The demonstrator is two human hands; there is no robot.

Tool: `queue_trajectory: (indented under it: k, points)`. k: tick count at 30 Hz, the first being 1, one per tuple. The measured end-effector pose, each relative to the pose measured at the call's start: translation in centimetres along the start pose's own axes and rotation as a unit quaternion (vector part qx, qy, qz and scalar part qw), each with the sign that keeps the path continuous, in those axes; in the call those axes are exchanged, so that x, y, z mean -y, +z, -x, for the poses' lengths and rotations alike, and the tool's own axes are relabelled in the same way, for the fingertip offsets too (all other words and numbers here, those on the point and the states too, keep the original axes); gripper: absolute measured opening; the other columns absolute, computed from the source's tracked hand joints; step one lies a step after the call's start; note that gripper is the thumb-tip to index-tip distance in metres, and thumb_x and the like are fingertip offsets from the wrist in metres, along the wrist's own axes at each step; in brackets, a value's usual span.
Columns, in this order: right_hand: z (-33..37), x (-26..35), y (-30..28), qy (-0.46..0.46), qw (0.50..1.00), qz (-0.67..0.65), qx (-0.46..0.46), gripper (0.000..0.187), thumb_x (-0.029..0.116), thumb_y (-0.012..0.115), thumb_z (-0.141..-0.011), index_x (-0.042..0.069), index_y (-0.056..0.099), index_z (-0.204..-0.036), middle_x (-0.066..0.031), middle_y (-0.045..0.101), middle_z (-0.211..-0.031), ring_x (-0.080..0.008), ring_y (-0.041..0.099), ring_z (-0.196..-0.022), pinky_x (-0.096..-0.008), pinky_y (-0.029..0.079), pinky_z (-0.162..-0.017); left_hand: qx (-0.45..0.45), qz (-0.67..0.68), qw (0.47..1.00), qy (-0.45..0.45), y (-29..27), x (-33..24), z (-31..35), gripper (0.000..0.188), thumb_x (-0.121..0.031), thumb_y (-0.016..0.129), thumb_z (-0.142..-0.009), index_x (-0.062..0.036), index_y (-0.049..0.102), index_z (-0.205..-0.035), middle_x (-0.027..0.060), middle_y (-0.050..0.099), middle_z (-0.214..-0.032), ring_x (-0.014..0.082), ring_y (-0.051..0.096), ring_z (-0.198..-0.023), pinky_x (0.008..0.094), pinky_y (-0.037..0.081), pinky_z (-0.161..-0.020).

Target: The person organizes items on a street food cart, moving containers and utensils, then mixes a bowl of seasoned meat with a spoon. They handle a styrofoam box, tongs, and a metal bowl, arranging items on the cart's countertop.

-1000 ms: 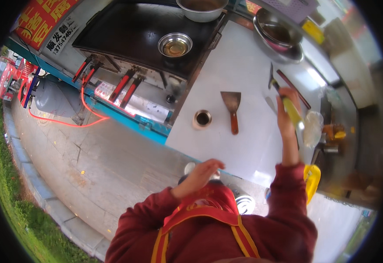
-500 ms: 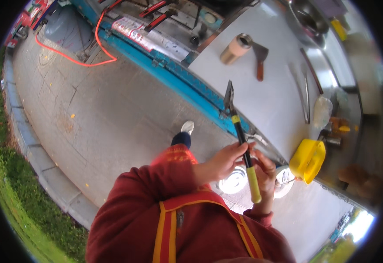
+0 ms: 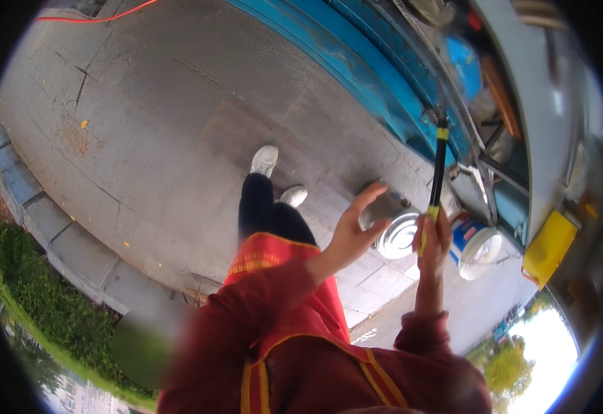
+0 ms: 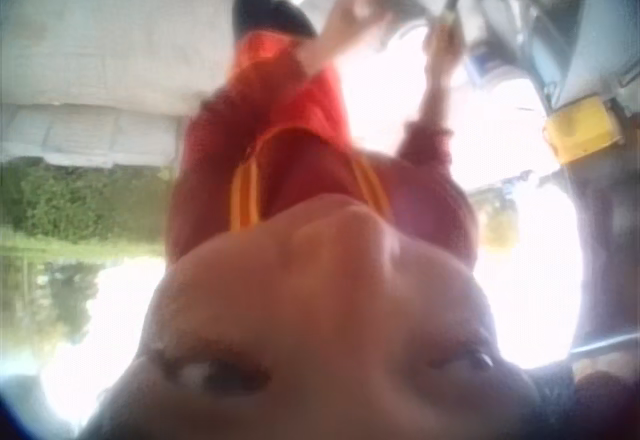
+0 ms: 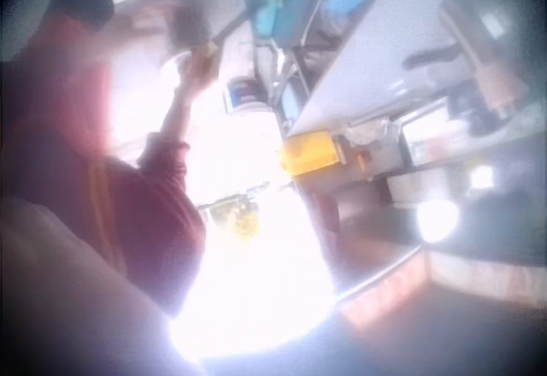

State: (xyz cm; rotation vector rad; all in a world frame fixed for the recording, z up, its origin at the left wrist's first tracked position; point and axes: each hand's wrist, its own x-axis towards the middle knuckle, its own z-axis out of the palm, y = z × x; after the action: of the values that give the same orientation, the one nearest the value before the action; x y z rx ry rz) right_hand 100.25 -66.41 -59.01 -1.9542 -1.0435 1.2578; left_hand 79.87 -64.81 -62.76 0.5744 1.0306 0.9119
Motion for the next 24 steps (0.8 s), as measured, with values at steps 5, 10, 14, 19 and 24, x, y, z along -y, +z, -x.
queue_trajectory:
  k: [5,10,14,19,24]
  points:
    - [-7.1,-4.2,5.2,-0.089,0.954,0.081,-0.276,0.044,0.006,0.052,-0.092,0.0,0.047,-0.135,0.0004,0.053,-0.067,-0.0012,0.04,-0.046,-0.0158,0.029,-0.04,-0.096,-0.045,0.99,0.095,-7.2,3.1,-1.8,0.039,0.01,0.055,-0.082,-0.0051,0.063,-0.117,0.0145,0.052,-0.133,0.0246,0.046,-0.127,0.0366,0.031,-0.108]
    - [-14.5,-3.6,4.9,-0.18,0.92,0.146,-0.316,0.047,0.005,0.053,-0.092,0.0,0.045,-0.137,-0.0006,0.053,-0.066,-0.002,0.042,-0.047,-0.0178,0.03,-0.04,-0.079,-0.012,0.994,0.08,-7.9,4.1,-2.6,0.032,0.011,0.052,-0.083,-0.0026,0.066,-0.109,0.0145,0.055,-0.128,0.0244,0.048,-0.123,0.034,0.035,-0.104]
    - [-21.3,0.0,0.7,-0.25,0.923,0.109,-0.272,0.041,0.017,0.059,-0.094,0.006,0.051,-0.132,-0.0043,0.065,-0.084,-0.0036,0.049,-0.052,-0.017,0.036,-0.043,-0.08,-0.017,0.995,0.061,-9.4,3.8,-2.6,0.031,0.011,0.052,-0.083,-0.0004,0.064,-0.109,0.0137,0.056,-0.124,0.0237,0.05,-0.12,0.0344,0.035,-0.104]
    - [-35.6,6.7,-6.1,-0.149,0.946,-0.261,-0.12,0.062,0.033,0.058,-0.09,0.002,0.039,-0.14,-0.0163,0.049,-0.134,-0.0239,0.059,-0.102,-0.0298,0.054,-0.077,-0.1,-0.025,0.994,0.038,-12.1,3.5,-2.1,0.03,0.01,0.053,-0.084,-0.0002,0.062,-0.111,0.0126,0.057,-0.122,0.0215,0.052,-0.117,0.0339,0.036,-0.103]
    - [-36.2,7.1,-5.8,-0.213,0.928,-0.304,-0.024,0.06,0.037,0.062,-0.086,0.005,0.044,-0.134,-0.0144,0.051,-0.131,-0.0298,0.055,-0.114,-0.0423,0.049,-0.092,-0.118,-0.04,0.992,0.02,-14.4,1.9,-0.4,0.026,0.007,0.053,-0.086,0.0002,0.062,-0.11,0.0123,0.058,-0.121,0.02,0.052,-0.116,0.0332,0.037,-0.102]
